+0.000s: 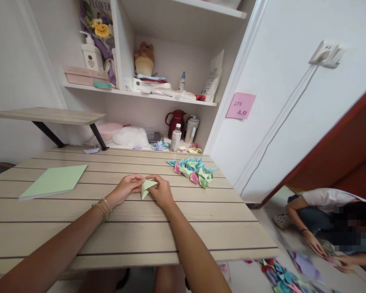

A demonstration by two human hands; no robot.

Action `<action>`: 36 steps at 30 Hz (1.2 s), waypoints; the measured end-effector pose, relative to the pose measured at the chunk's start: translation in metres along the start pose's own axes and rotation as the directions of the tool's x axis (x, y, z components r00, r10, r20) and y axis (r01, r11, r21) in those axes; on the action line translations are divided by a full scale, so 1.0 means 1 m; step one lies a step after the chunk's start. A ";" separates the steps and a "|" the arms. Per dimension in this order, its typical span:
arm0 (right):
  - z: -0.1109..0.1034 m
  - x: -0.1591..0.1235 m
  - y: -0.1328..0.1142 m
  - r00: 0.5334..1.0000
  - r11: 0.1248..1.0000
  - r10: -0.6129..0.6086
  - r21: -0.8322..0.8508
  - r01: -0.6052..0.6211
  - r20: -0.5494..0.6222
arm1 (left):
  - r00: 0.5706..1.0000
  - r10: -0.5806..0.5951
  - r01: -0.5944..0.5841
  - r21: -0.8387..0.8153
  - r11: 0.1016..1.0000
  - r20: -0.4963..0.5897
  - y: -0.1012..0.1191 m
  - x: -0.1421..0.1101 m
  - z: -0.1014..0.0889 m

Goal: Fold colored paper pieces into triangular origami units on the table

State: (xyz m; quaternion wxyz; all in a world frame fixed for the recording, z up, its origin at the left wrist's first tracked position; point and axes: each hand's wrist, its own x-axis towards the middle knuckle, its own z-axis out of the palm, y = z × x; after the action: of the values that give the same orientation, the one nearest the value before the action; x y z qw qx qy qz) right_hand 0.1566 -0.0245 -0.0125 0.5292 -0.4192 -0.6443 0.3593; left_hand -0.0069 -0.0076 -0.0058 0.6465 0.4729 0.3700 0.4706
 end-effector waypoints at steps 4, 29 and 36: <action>-0.002 -0.003 -0.002 0.970 0.944 -0.245 -0.230 0.236 -0.011 | 0.998 -0.036 0.038 -0.047 0.998 0.052 0.000 -0.004 0.005; -0.001 0.001 0.007 0.982 0.939 0.168 0.291 -0.185 0.084 | 0.999 -0.014 0.017 0.068 0.998 -0.034 -0.001 0.000 -0.004; -0.004 0.002 0.000 0.956 0.931 0.131 0.299 -0.210 0.261 | 0.998 0.002 0.002 0.070 0.998 -0.057 0.003 0.001 -0.008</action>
State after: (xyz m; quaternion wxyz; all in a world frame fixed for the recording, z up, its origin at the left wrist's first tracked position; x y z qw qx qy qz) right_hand 0.1607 -0.0226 -0.0108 0.4766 -0.3357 -0.5960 0.5522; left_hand -0.0147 -0.0037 -0.0048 0.6186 0.4818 0.4045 0.4707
